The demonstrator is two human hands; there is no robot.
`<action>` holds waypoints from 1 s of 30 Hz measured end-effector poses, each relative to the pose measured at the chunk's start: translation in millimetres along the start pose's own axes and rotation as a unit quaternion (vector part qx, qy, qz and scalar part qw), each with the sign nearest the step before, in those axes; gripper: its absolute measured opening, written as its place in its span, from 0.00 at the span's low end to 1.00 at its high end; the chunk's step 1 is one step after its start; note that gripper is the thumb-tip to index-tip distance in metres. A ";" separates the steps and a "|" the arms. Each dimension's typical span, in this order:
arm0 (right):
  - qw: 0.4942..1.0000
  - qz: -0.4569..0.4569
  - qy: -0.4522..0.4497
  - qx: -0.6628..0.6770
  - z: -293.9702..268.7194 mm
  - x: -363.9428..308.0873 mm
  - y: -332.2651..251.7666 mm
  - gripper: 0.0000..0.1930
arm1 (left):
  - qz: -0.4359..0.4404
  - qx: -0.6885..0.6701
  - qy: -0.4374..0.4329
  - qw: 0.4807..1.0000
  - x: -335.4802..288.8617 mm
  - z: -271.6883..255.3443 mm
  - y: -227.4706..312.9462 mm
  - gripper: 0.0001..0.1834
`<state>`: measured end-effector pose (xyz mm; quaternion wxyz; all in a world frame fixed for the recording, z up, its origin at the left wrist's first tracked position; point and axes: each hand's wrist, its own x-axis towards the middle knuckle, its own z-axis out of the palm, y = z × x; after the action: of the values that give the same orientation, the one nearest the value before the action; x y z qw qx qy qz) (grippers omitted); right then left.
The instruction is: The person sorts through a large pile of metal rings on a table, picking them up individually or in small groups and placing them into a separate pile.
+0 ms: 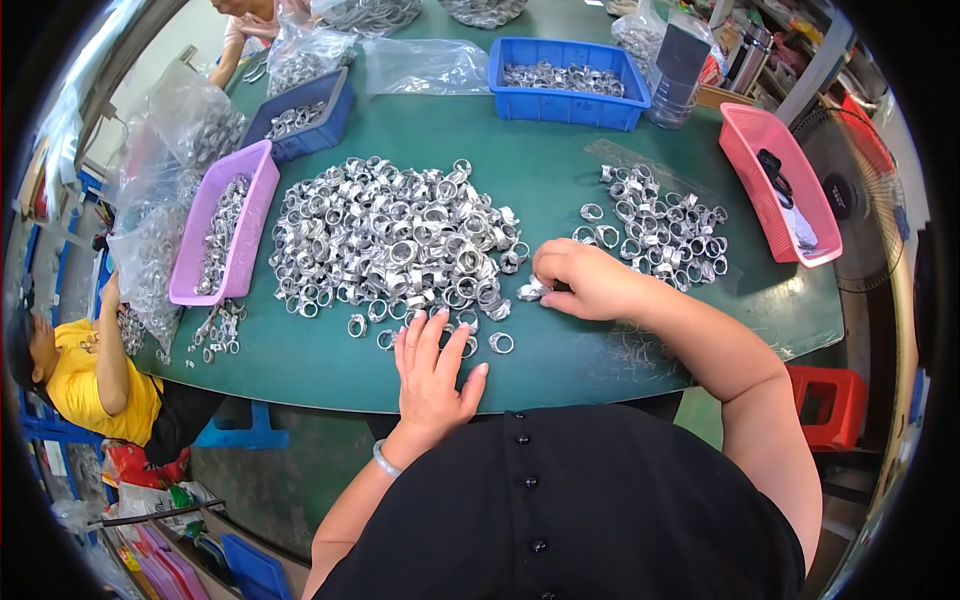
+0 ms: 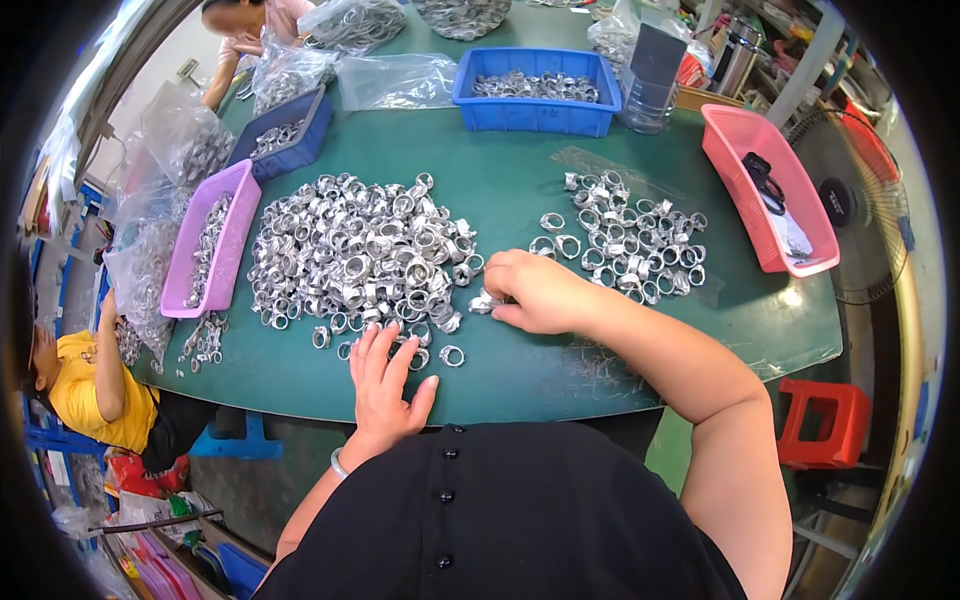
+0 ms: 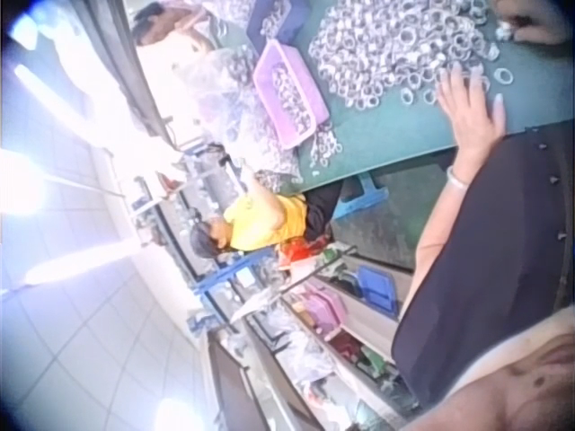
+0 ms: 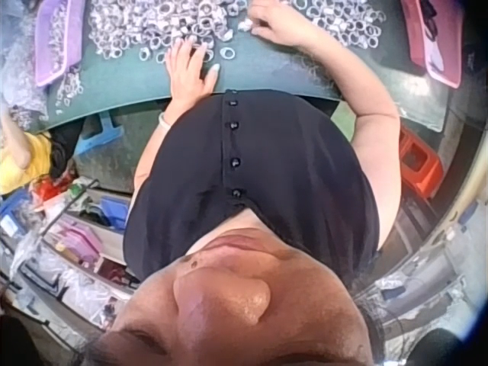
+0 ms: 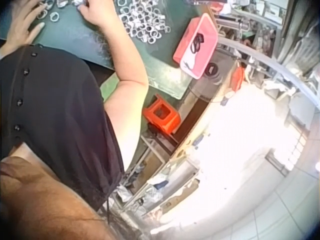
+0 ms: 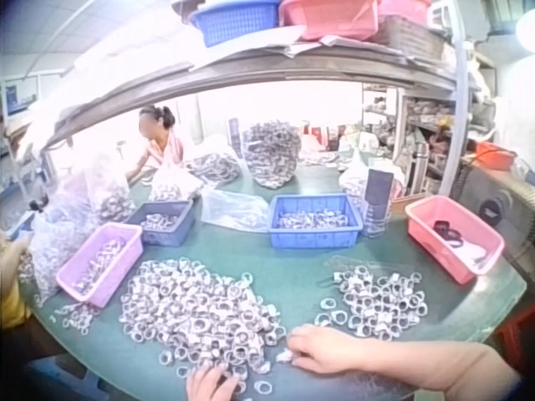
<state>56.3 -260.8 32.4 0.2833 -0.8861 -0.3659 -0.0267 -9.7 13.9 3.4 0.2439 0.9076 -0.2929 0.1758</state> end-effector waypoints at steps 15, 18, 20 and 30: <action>0.999 -0.029 -0.011 0.008 7.7 -0.5 -19.6 0.13 | 0.004 -0.012 -0.001 1.000 0.8 -0.5 -0.9 0.28; 0.999 -0.027 -0.032 -0.012 5.2 -2.9 -18.1 0.11 | 0.004 -0.014 0.001 1.000 0.7 -0.2 -0.7 0.28; 0.998 -0.005 -0.058 -0.037 2.8 -2.9 -18.5 0.10 | 0.003 -0.015 0.000 1.000 0.2 0.3 -1.2 0.28; 0.965 0.044 -0.020 -0.258 -30.5 -19.0 12.9 0.07 | 0.009 -0.025 0.009 1.000 0.4 0.8 -1.4 0.28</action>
<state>55.8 -296.1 46.9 0.0392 -0.9447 -0.3128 -0.0901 -8.3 14.3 2.4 0.2675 0.8968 -0.3037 0.1788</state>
